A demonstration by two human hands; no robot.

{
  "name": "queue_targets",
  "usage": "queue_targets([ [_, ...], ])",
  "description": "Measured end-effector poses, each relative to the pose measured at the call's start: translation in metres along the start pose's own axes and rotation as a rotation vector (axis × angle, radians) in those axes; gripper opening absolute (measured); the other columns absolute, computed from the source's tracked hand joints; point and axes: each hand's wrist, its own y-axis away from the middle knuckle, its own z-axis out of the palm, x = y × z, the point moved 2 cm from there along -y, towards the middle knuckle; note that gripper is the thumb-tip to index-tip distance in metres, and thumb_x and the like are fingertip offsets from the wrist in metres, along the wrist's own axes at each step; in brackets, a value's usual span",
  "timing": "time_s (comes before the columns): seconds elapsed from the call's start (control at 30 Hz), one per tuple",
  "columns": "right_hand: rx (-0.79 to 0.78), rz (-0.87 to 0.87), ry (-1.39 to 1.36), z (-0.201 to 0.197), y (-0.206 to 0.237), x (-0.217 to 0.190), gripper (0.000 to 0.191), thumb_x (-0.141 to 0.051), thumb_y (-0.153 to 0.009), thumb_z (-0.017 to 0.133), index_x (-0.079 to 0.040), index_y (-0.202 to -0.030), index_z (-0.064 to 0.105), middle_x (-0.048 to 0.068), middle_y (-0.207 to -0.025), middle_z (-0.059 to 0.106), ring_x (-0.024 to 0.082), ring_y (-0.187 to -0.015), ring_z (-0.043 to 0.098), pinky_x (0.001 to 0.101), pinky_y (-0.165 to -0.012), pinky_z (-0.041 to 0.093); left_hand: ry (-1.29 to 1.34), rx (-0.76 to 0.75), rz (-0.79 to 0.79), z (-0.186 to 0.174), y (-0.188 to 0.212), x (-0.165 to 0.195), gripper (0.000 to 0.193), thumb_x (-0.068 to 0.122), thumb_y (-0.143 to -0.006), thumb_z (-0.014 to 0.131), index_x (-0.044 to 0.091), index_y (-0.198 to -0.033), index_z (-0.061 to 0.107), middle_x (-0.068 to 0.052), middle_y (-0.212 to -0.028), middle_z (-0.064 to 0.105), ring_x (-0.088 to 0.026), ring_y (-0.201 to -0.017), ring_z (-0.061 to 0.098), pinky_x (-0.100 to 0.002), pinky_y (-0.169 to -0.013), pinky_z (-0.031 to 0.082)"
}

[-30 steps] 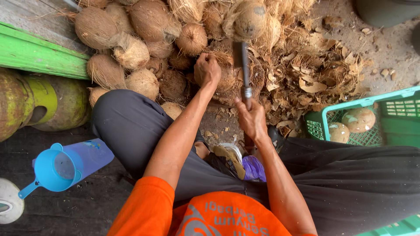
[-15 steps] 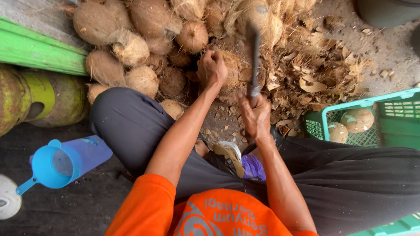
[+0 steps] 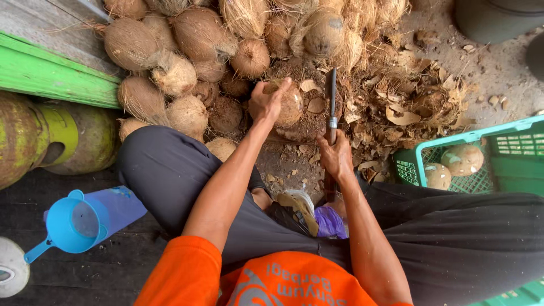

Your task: The person sits on the ground and uses a cleaver to chop the outer husk off coconuts, rotating each coconut to trim it, then places the trimmed coconut into a green plastic crate. The person repeats this with coconuts taken from a large pile.

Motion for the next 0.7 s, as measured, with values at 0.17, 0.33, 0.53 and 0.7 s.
queue_targets([
  [0.17, 0.037, -0.024, -0.046, -0.01, 0.01, -0.018, 0.025, -0.036, -0.101, 0.058, -0.015, -0.113, 0.053, 0.001, -0.068, 0.056, 0.012, -0.052, 0.055, 0.0317, -0.044, 0.05, 0.319, 0.014, 0.487, 0.003, 0.0, -0.01, 0.1, 0.091, -0.065, 0.067, 0.012, -0.126, 0.056, -0.012, -0.116, 0.064, -0.029, -0.107, 0.064, -0.043, -0.083, 0.057],
  [0.33, 0.037, -0.009, 0.152, -0.013, 0.024, -0.045, 0.024, -0.032, -0.104, 0.062, -0.009, -0.107, 0.055, 0.001, -0.072, 0.058, 0.012, -0.054, 0.057, 0.0306, -0.046, 0.054, 0.058, 0.105, 0.433, 0.022, -0.018, -0.014, 0.077, 0.083, -0.085, 0.051, 0.013, -0.109, 0.07, -0.011, -0.119, 0.072, -0.029, -0.111, 0.067, -0.048, -0.093, 0.051],
  [0.53, 0.067, -0.253, -0.198, -0.014, 0.036, -0.073, 0.021, -0.027, -0.104, 0.062, -0.012, -0.11, 0.049, 0.0, -0.07, 0.054, 0.009, -0.051, 0.055, 0.0265, -0.044, 0.051, -0.036, 0.124, 0.249, 0.033, -0.026, -0.017, 0.066, 0.074, -0.092, 0.04, 0.016, -0.107, 0.068, -0.008, -0.11, 0.071, -0.025, -0.097, 0.068, -0.044, -0.081, 0.054],
  [0.7, 0.094, -0.125, 0.002, -0.001, 0.035, -0.065, 0.028, -0.027, -0.107, 0.061, -0.01, -0.087, 0.052, 0.0, -0.064, 0.053, 0.009, -0.047, 0.049, 0.0274, -0.037, 0.043, -0.074, 0.103, 0.389, 0.041, -0.022, -0.016, 0.058, 0.069, -0.099, 0.041, 0.018, -0.107, 0.067, -0.007, -0.102, 0.072, -0.022, -0.087, 0.069, -0.039, -0.077, 0.056],
])
